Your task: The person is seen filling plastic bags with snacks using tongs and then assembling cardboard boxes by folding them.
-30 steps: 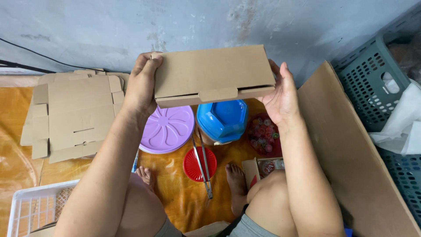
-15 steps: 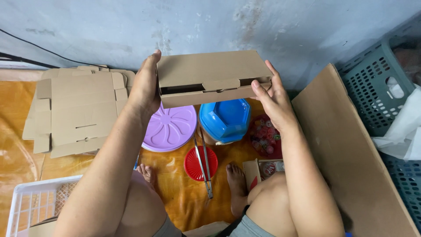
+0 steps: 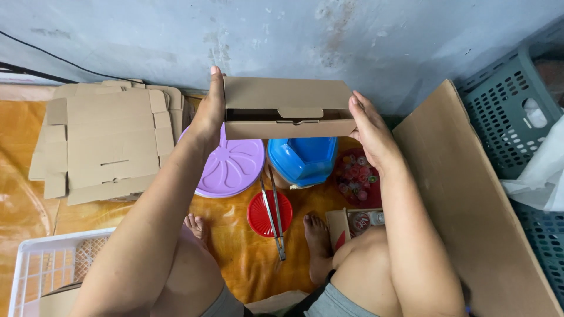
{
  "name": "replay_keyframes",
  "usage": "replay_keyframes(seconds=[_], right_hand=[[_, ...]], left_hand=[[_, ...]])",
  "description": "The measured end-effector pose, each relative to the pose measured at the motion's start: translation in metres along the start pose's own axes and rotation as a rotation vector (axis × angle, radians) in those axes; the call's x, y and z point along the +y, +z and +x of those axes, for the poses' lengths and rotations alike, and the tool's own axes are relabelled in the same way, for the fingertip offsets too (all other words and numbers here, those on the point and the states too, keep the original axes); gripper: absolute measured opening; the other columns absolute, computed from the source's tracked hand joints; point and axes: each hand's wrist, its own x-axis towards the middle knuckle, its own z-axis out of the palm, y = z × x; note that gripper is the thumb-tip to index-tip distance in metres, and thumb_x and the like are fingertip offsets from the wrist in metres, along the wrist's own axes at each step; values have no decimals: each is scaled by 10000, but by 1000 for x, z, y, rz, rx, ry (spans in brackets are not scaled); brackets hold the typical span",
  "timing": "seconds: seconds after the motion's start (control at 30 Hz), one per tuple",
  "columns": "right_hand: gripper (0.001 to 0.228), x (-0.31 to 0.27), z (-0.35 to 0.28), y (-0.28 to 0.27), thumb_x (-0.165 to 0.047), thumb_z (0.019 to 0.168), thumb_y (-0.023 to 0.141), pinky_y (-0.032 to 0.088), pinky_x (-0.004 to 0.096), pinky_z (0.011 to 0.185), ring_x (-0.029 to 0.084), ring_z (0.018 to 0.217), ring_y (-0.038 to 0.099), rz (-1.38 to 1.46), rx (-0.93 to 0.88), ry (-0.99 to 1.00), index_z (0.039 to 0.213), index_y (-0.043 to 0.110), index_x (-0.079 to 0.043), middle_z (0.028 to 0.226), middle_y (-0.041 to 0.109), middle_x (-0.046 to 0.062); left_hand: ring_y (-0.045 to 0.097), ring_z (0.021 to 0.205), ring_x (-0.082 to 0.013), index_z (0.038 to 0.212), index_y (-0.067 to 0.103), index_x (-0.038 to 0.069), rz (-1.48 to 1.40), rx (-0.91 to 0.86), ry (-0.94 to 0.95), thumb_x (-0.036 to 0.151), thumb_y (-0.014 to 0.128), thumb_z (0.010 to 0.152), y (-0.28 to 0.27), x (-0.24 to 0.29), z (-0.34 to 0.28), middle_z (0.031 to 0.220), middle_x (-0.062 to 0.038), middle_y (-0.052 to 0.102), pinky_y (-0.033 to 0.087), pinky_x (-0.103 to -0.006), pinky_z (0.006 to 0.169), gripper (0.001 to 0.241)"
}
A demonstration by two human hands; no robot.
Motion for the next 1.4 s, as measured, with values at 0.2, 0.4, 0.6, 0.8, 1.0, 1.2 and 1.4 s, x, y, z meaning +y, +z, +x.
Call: replay_keyframes(seconds=[0.2,0.4,0.6,0.8,1.0,1.2,1.4], right_hand=[[887,9,6,-3,-665,1016,457,259,721,1131,559,1508,116,-59,9,183,1640,192,-93,1663,50,308],[978,17,12,-7,-699,992,462,221,758,1120,633,1477,38,-39,2,290,1640,135,-43,1654,-22,344],[966,15,10,-6,-692,992,473,229,744,1131,618,1488,66,-99,12,374,1631,170,-33,1658,22,331],[932,43,26,-21,-713,987,472,296,721,1121,565,1495,187,-151,17,422,1623,250,-69,1657,144,289],[990,54,29,-31,-707,972,514,311,712,1120,587,1480,209,-145,32,438,1616,224,-12,1645,143,335],[887,91,39,-60,-628,954,483,369,618,1130,456,1476,331,-199,2,431,1582,300,-28,1644,267,239],[678,106,30,-117,-552,954,532,578,319,948,194,1096,688,-315,259,154,1397,522,-39,1357,618,110]], left_hand=[[296,1509,-413,1569,431,138,356,11,-23,818,111,910,4,-36,29,1598,-258,380,226,-510,1272,999],[291,1517,-419,1584,369,42,479,-50,-43,812,82,939,20,-60,48,1605,-259,349,229,-538,1266,1045],[257,1535,-401,1587,350,25,554,-82,-71,807,-30,930,32,-100,76,1616,-265,337,193,-512,1277,1090],[294,1532,-357,1586,351,57,588,-96,-100,788,-67,920,49,-89,61,1599,-239,394,219,-482,1280,1074],[350,1504,-338,1590,341,93,653,-125,-71,804,65,962,52,-101,83,1560,-207,460,270,-500,1260,988],[525,1198,-286,1436,504,51,601,-147,56,698,262,1015,50,-101,83,1265,-169,599,419,-425,1064,808],[434,1148,-311,1385,422,-39,580,-218,191,697,204,992,36,-81,74,1242,-212,456,391,-407,986,862]])
